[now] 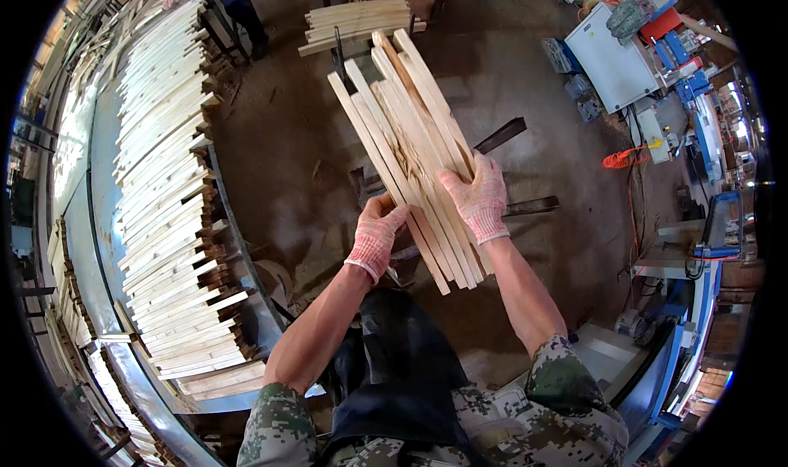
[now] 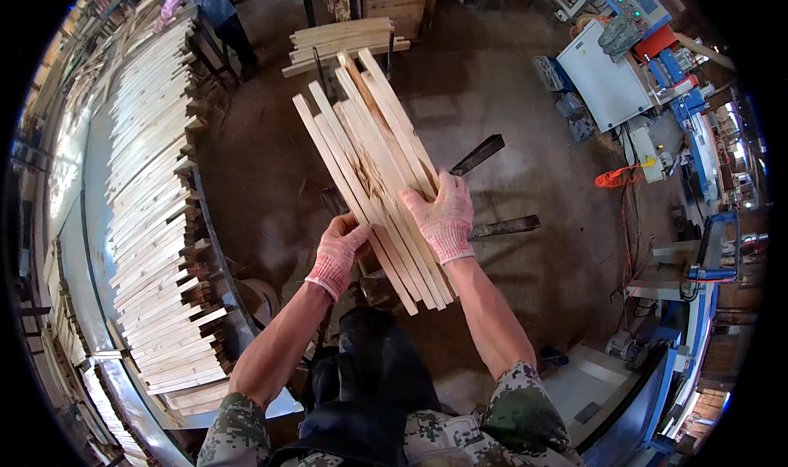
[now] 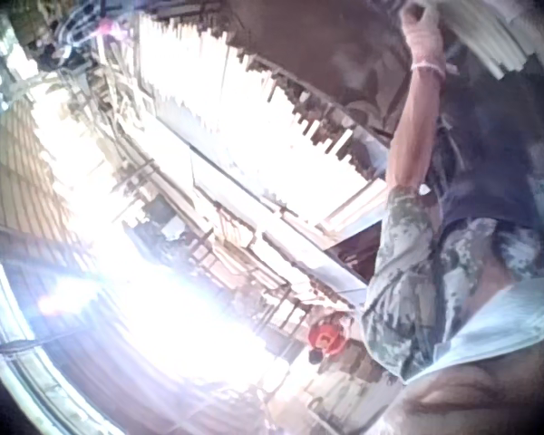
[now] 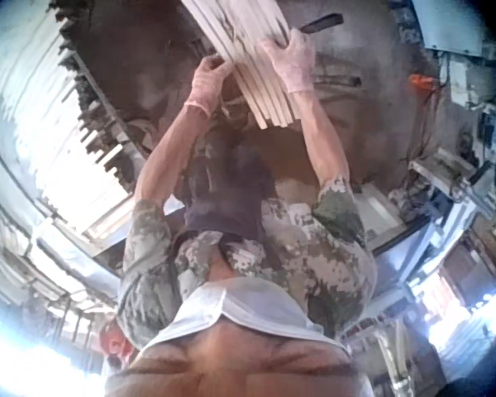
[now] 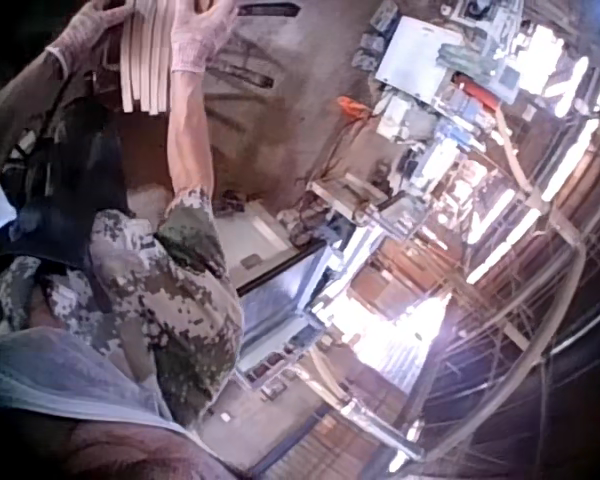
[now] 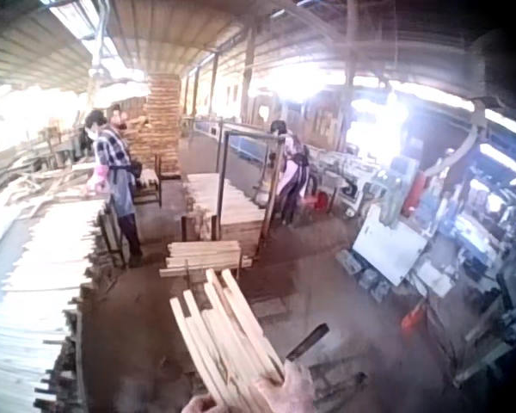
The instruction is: The person repeatedly picks up stacks of light-colored wooden planks from a metal table and places them onto a conveyor belt. They align the planks and move them in batches throughout the clip.
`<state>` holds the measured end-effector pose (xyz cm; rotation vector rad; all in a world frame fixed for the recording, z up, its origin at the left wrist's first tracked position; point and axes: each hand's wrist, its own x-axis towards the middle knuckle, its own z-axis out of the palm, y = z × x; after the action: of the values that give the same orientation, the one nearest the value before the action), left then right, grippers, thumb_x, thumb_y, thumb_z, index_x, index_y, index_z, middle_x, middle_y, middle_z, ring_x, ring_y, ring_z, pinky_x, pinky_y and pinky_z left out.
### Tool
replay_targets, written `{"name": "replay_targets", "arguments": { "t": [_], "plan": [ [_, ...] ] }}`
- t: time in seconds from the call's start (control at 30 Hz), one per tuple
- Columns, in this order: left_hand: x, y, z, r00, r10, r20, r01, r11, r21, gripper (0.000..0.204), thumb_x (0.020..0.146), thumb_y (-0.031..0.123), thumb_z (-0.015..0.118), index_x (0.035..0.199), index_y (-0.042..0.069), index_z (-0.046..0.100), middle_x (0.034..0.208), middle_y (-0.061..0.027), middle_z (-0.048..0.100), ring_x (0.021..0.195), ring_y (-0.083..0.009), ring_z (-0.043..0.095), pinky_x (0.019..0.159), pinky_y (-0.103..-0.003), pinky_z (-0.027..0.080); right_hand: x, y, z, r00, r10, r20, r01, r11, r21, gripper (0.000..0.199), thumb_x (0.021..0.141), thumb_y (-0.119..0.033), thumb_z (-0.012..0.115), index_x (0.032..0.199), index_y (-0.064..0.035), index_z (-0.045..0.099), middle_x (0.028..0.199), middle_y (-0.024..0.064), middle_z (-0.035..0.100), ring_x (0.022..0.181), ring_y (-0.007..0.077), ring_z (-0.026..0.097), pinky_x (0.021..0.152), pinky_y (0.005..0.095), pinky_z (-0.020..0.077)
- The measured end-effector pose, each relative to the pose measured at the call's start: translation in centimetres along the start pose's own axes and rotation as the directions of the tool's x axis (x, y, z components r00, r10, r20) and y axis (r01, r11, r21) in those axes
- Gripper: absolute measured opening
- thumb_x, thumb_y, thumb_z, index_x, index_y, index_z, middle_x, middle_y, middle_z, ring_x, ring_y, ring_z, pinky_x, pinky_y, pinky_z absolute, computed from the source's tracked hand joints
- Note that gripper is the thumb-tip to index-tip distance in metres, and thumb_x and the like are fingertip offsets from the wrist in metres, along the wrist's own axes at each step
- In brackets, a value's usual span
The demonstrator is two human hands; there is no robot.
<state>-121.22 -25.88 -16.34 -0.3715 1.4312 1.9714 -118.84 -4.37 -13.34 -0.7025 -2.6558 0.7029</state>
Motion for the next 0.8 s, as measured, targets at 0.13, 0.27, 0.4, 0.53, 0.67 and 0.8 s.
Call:
{"name": "replay_targets", "arguments": {
  "t": [0.13, 0.27, 0.4, 0.53, 0.67, 0.8],
  "plan": [
    [5.2, -5.1, -1.6, 0.98, -0.2, -0.004, 0.198, 0.974, -0.108, 0.036, 0.103, 0.015, 0.075, 0.128, -0.001, 0.055, 0.122, -0.0113, 0.069, 0.109, -0.0239, 0.072, 0.101, -0.042, 0.061, -0.2, 3.8, 4.3, 0.982, 0.079, 0.171, -0.065, 0.994, -0.083, 0.081, 0.081, -0.049, 0.087, 0.137, 0.0028, 0.062, 0.125, 0.0212, 0.067, 0.123, 0.0399, 0.061, 0.107, 0.0501, 0.0502],
    [9.2, -8.3, -3.5, 0.945, -0.326, -0.024, 0.325, 0.945, -0.037, 0.039, 0.103, 0.015, 0.075, 0.131, -0.002, 0.053, 0.123, -0.0126, 0.069, 0.112, -0.0255, 0.072, 0.101, -0.043, 0.061, -1.7, 7.8, 10.1, 0.964, 0.164, 0.208, -0.139, 0.982, -0.13, 0.082, 0.08, -0.049, 0.088, 0.138, 0.0019, 0.061, 0.127, 0.0222, 0.065, 0.125, 0.041, 0.059, 0.108, 0.0496, 0.0495],
    [13.0, -12.3, -5.7, 0.924, -0.374, -0.073, 0.377, 0.926, 0.03, 0.04, 0.103, 0.016, 0.075, 0.132, -0.003, 0.053, 0.124, -0.0137, 0.068, 0.111, -0.0265, 0.071, 0.099, -0.043, 0.061, -3.3, 11.5, 15.8, 0.956, 0.188, 0.227, -0.169, 0.98, -0.101, 0.082, 0.082, -0.048, 0.087, 0.14, 0.0033, 0.06, 0.129, 0.0235, 0.065, 0.127, 0.0425, 0.058, 0.109, 0.0505, 0.0486],
    [15.0, -15.8, -8.0, 0.917, -0.388, -0.096, 0.391, 0.92, 0.013, 0.043, 0.103, 0.017, 0.075, 0.135, -0.004, 0.053, 0.127, -0.0147, 0.068, 0.114, -0.0258, 0.069, 0.099, -0.043, 0.059, -5.1, 13.3, 20.4, 0.935, 0.219, 0.28, -0.199, 0.975, -0.098, 0.084, 0.083, -0.045, 0.086, 0.144, 0.0046, 0.057, 0.132, 0.0254, 0.064, 0.128, 0.0447, 0.057, 0.11, 0.0518, 0.0478],
    [17.0, -19.4, -10.4, 0.921, -0.383, -0.077, 0.385, 0.922, 0.023, 0.055, 0.102, 0.014, 0.075, 0.147, -0.004, 0.05, 0.131, -0.0159, 0.069, 0.12, -0.0248, 0.067, 0.101, -0.041, 0.056, -5.9, 15.3, 24.6, 0.875, 0.281, 0.394, -0.248, 0.959, -0.135, 0.095, 0.082, -0.041, 0.086, 0.155, 0.0041, 0.045, 0.139, 0.0286, 0.06, 0.131, 0.0468, 0.055, 0.112, 0.0526, 0.0463],
    [19.0, -25.6, -12.4, 0.959, -0.269, -0.092, 0.28, 0.835, 0.473, 0.072, 0.099, 0.019, 0.075, 0.16, -0.003, 0.043, 0.142, -0.0196, 0.068, 0.127, -0.0294, 0.065, 0.109, -0.039, 0.049, -6.4, 15.8, 27.6, 0.744, 0.347, 0.571, -0.213, 0.933, -0.289, 0.111, 0.083, -0.037, 0.084, 0.166, 0.0031, 0.024, 0.152, 0.0327, 0.051, 0.141, 0.049, 0.05, 0.118, 0.051, 0.0432]
  ]
}}
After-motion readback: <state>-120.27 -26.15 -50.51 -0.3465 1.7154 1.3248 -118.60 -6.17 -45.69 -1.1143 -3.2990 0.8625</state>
